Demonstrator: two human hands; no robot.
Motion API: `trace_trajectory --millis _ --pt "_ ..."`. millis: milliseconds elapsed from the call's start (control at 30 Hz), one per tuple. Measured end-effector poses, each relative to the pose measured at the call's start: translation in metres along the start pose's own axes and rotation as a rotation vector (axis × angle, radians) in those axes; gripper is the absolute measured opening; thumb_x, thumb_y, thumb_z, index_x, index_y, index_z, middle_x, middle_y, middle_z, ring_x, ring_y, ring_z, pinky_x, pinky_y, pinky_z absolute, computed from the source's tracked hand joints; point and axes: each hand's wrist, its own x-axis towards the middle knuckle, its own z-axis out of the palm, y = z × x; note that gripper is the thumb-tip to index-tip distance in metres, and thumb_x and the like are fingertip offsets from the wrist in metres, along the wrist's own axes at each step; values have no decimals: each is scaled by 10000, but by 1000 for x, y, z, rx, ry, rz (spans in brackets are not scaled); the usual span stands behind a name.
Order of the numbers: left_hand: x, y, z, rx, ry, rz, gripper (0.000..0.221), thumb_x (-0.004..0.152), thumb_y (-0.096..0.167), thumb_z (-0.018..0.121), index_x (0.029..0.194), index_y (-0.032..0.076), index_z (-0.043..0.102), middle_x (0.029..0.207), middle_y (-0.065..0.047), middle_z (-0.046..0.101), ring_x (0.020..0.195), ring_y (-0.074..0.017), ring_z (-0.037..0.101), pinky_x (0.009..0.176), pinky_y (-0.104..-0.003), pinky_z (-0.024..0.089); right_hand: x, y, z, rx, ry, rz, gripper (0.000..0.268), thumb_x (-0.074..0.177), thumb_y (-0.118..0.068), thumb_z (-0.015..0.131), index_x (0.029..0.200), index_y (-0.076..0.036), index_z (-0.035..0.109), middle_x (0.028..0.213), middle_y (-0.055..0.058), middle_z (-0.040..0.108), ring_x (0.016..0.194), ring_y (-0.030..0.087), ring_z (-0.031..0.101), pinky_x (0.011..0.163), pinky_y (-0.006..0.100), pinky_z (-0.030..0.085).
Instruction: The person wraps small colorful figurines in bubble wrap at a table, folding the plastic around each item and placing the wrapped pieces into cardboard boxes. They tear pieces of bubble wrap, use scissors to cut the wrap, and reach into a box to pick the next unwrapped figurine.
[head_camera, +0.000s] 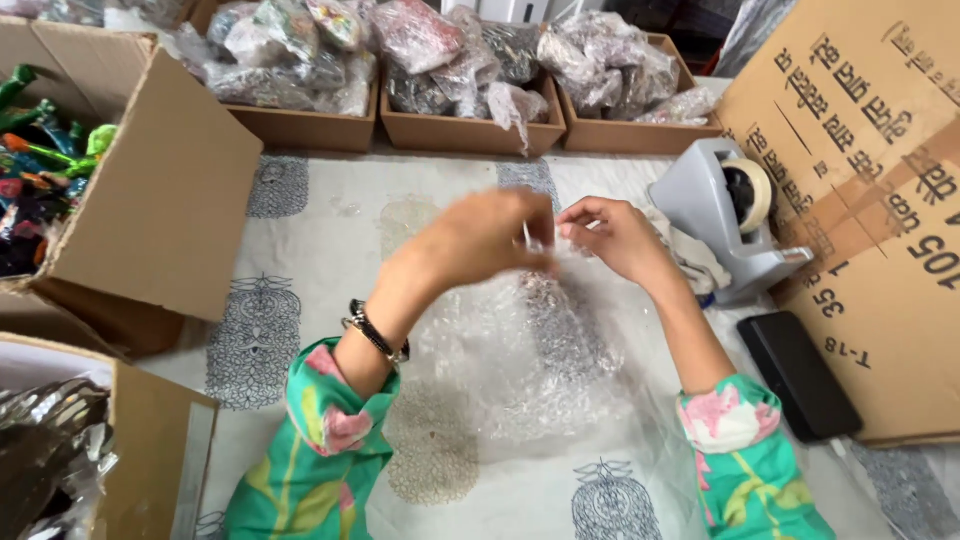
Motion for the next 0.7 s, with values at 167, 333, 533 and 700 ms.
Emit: trace_trajectory --millis 167,333,533,700 --pt "-4 5 51 111 -244 -119 704 681 435 894 1241 116 610 1231 -190 622 1145 -383 626 963 -448 509 -33 -18 -45 -192 256 -156 229 919 -161 751 1136 -86 740 1087 72 744 898 180 713 750 324 576" --pt "-8 -5 58 102 -296 -224 971 663 474 895 1447 127 439 1353 -221 569 1227 -418 598 1024 -473 491 -78 -14 -49 -194 345 -216 183 951 -172 721 1118 -100 734 1096 52 764 939 171 736 784 322 587" --pt "-21 -49 76 207 -298 -392 1248 609 499 960 1536 60 249 1432 -302 440 1279 -487 522 1049 -495 481 -84 66 11 -233 291 -164 214 920 -107 716 1133 -95 703 1028 36 775 890 159 752 775 299 595" --pt "-28 -89 74 260 -256 -439 1374 532 497 992 1579 42 227 1479 -335 422 1317 -509 505 1063 -516 496 -85 45 46 -181 267 -230 331 871 -150 800 1179 -89 696 1105 76 714 876 222 720 792 341 574"
